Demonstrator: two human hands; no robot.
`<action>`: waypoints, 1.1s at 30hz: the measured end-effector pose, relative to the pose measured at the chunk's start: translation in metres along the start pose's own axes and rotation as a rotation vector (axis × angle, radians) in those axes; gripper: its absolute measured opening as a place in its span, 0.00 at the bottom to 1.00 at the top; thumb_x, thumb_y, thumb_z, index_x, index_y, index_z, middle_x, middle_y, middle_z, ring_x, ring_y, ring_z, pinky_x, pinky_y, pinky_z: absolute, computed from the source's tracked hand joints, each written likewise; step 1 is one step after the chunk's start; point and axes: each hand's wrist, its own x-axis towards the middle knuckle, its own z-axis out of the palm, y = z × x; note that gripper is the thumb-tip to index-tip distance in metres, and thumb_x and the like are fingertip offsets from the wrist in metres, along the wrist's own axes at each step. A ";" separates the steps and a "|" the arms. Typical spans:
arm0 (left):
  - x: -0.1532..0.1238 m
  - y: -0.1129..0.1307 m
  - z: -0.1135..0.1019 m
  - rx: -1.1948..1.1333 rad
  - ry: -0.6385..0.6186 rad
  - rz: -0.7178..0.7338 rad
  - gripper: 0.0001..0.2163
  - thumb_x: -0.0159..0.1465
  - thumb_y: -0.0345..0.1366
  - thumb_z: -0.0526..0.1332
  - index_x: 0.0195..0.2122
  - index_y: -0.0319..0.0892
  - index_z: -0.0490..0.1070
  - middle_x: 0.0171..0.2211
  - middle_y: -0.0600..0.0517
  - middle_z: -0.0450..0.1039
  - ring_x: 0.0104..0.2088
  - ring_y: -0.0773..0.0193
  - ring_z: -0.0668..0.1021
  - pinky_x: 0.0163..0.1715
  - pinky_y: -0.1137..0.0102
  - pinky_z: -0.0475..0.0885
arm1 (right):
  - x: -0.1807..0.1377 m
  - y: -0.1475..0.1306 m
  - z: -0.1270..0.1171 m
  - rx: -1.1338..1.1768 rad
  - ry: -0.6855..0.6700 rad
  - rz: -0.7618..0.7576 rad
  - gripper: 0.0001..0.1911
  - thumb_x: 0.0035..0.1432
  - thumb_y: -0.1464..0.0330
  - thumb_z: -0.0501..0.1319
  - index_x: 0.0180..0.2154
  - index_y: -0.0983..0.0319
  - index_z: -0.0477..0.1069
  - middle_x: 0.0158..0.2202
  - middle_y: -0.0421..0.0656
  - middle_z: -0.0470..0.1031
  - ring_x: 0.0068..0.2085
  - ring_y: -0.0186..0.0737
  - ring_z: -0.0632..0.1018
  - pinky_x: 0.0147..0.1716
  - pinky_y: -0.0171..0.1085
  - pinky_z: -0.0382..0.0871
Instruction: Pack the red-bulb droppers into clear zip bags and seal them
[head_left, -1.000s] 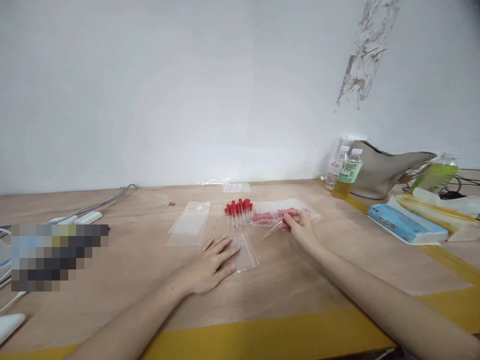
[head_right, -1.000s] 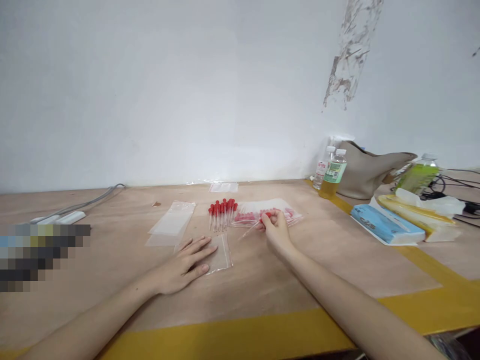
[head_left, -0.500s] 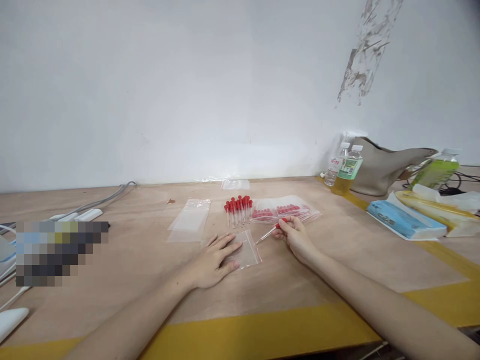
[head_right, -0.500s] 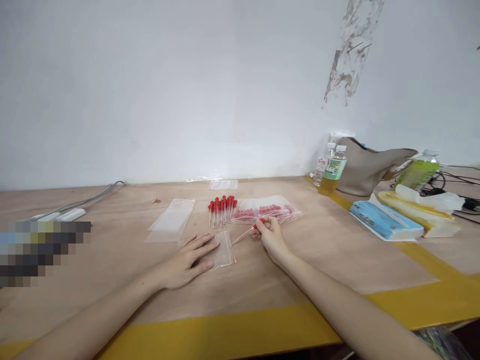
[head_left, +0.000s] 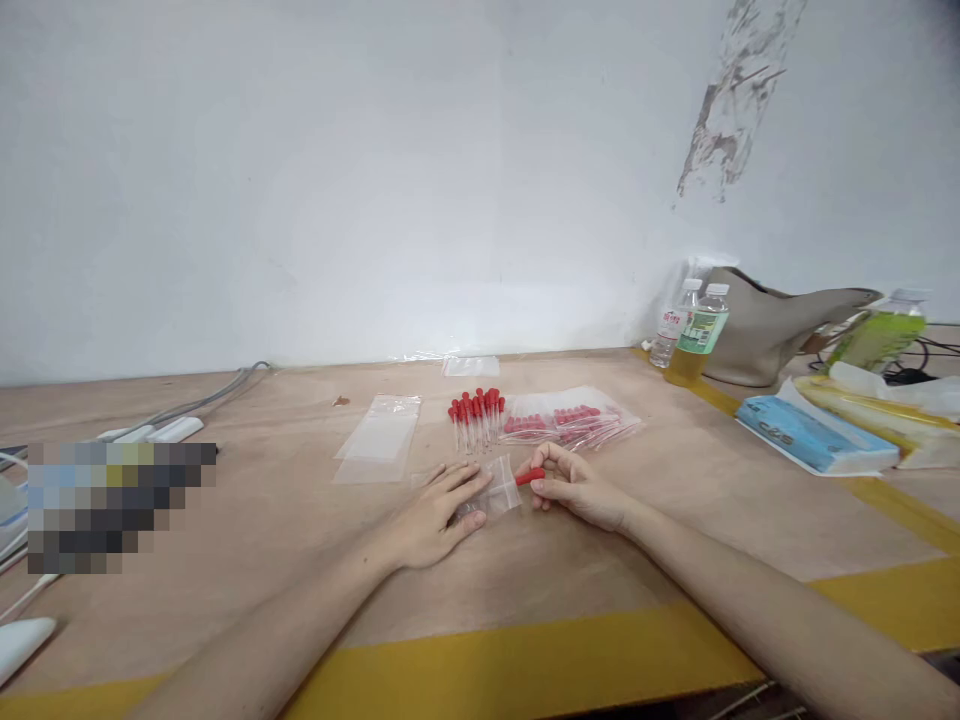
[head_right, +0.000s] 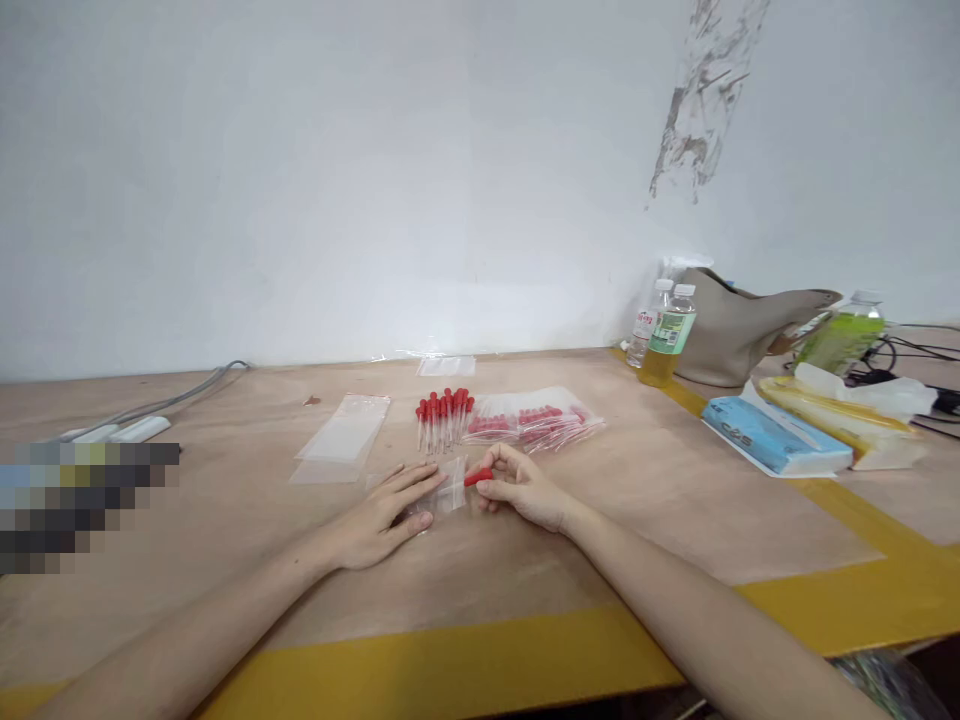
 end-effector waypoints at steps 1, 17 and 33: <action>0.000 0.001 0.000 -0.006 0.000 0.005 0.23 0.65 0.47 0.44 0.60 0.49 0.48 0.60 0.50 0.48 0.60 0.59 0.51 0.58 0.57 0.46 | 0.001 0.001 0.000 0.008 -0.044 -0.001 0.15 0.46 0.67 0.64 0.32 0.60 0.58 0.32 0.38 0.72 0.25 0.29 0.73 0.25 0.31 0.64; -0.006 -0.007 -0.006 -0.122 0.030 0.061 0.19 0.64 0.43 0.50 0.55 0.47 0.58 0.57 0.50 0.57 0.56 0.61 0.61 0.55 0.63 0.58 | 0.003 -0.007 -0.021 -0.173 0.041 0.179 0.16 0.38 0.63 0.68 0.26 0.64 0.64 0.22 0.37 0.71 0.24 0.29 0.71 0.28 0.32 0.66; -0.007 -0.002 -0.007 -0.150 0.056 0.062 0.20 0.64 0.43 0.50 0.56 0.47 0.55 0.55 0.50 0.60 0.55 0.59 0.63 0.54 0.62 0.58 | -0.004 -0.013 -0.004 -0.378 0.101 0.320 0.16 0.41 0.59 0.65 0.28 0.64 0.67 0.18 0.34 0.66 0.14 0.23 0.61 0.10 0.25 0.47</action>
